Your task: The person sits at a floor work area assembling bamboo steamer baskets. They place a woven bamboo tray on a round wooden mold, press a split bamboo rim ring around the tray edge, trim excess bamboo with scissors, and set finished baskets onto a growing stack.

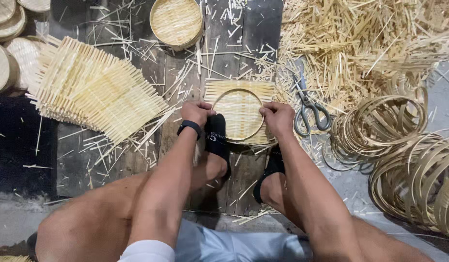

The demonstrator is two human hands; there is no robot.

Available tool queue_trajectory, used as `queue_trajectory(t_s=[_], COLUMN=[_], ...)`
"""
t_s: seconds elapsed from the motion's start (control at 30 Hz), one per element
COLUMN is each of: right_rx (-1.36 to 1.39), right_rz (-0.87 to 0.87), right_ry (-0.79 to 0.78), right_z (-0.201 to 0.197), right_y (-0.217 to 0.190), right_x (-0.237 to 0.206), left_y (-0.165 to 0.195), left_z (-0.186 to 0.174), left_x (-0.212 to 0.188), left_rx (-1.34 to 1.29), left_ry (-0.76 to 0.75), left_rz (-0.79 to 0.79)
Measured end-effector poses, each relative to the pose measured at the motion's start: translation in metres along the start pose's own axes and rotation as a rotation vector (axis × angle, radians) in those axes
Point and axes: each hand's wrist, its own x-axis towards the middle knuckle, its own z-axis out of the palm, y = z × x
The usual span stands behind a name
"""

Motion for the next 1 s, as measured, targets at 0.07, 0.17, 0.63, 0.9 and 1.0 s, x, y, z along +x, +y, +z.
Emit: queue_trajectory(t_s=[0.07, 0.17, 0.63, 0.9, 1.0], right_rx=[0.031, 0.015, -0.35, -0.916, -0.896], right_rz=[0.072, 0.055, -0.172, -0.801, -0.8], right_ry=[-0.036, -0.054, -0.086, -0.399, -0.347], right_z=[-0.003, -0.006, -0.014, 0.053, 0.066], right_y=[-0.005, -0.007, -0.04, -0.059, -0.049], right_x=[0.001, 0.003, -0.009, -0.048, -0.052], left_y=[0.003, 0.003, 0.035, 0.062, 0.056], left_z=[-0.007, -0.015, -0.018, 0.034, 0.041], left_x=[0.002, 0.003, -0.002, 0.015, 0.015], left_rx=[-0.001, -0.059, 0.394, 0.125, 0.098], left_ry=[-0.078, -0.178, 0.002, -0.137, -0.144], left_rz=[-0.032, -0.035, 0.285, 0.865, 0.787])
